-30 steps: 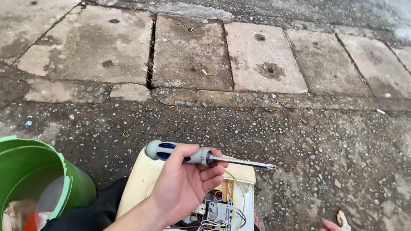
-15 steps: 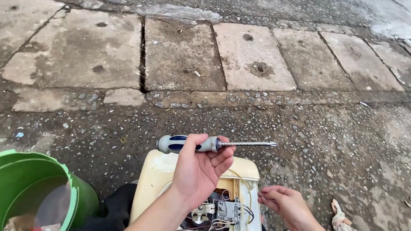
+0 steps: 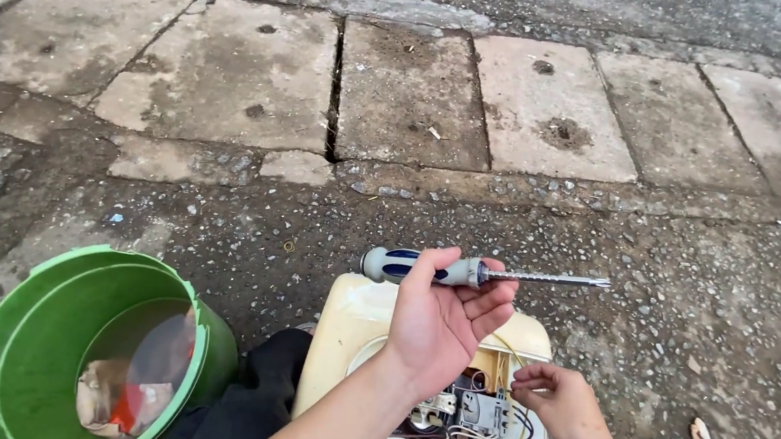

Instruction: Reassembling the internal components and wiring of a household appliance on an outdoor paved surface.

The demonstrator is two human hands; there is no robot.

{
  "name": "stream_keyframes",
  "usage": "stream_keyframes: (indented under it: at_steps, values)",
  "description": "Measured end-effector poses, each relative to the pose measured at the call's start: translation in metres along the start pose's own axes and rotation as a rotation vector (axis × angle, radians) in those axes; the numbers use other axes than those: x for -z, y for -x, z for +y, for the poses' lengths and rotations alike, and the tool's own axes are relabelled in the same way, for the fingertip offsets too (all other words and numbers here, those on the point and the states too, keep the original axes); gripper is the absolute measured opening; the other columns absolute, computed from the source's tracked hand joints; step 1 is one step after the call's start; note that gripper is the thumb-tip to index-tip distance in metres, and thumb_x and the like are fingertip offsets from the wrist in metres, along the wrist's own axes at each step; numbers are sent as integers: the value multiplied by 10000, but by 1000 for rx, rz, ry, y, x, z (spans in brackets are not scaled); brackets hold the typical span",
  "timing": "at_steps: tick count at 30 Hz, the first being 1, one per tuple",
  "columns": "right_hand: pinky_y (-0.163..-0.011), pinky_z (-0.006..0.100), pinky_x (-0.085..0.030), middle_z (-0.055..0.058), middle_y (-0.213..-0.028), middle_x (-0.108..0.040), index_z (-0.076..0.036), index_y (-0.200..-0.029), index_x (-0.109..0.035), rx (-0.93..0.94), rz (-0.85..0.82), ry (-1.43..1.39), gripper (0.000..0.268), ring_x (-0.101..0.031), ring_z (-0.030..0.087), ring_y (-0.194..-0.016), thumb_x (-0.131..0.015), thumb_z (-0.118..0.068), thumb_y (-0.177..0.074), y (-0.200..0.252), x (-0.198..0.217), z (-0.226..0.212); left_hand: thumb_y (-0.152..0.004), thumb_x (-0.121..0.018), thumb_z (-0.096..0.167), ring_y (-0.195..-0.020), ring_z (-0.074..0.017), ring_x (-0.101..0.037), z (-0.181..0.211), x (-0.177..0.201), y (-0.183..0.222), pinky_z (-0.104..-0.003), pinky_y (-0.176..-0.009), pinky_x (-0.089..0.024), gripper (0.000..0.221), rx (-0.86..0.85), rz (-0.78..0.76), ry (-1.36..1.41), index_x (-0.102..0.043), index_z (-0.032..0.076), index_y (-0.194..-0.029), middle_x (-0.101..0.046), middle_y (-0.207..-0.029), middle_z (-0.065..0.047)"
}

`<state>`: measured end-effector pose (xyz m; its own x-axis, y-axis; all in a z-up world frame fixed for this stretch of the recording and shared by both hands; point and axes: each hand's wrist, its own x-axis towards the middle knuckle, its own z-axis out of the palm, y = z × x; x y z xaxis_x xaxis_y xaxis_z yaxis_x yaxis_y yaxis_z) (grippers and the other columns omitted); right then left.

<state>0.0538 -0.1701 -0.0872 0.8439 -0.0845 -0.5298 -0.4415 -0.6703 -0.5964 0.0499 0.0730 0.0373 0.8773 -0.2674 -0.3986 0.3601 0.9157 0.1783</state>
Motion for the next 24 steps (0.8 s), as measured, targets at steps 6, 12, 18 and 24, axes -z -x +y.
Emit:
stream_keyframes:
  at_steps: [6,12,18,24]
  values:
    - [-902,243,-664,43,-935,-873,-79,-1006,-813,88,-16,150,160,-841,129,-874,-732,-30,-877,6,-11,-15,-936,-558,378,-797,-208,-730,-7,3,-6,-305,-762,-630,442,38,-2,-19,-715,-18,-1055,-749,-941,-200]
    - [-900,243,-644,1,-936,-871,-121,-986,-817,120,17,294,146,-825,108,-881,-739,-84,-869,8,-16,-18,-933,-560,371,-801,-212,-730,-7,5,-6,-306,-773,-632,438,36,0,-17,-712,-21,-1055,-746,-931,-201]
    - [-889,250,-638,-2,-924,-869,-143,-992,-815,190,70,319,148,-826,120,-870,-772,-142,-850,1,-22,1,-934,-546,340,-801,-222,-738,-11,4,-11,-316,-773,-638,403,30,16,-147,-701,-20,-1029,-744,-906,-201]
    - [-945,254,-646,9,-949,-873,-157,-1061,-789,217,74,265,200,-840,111,-896,-732,-151,-869,14,-22,0,-897,-559,215,-779,-251,-761,-10,-18,2,-310,-700,-642,283,-37,128,-686,-676,-43,-899,-736,-892,-164]
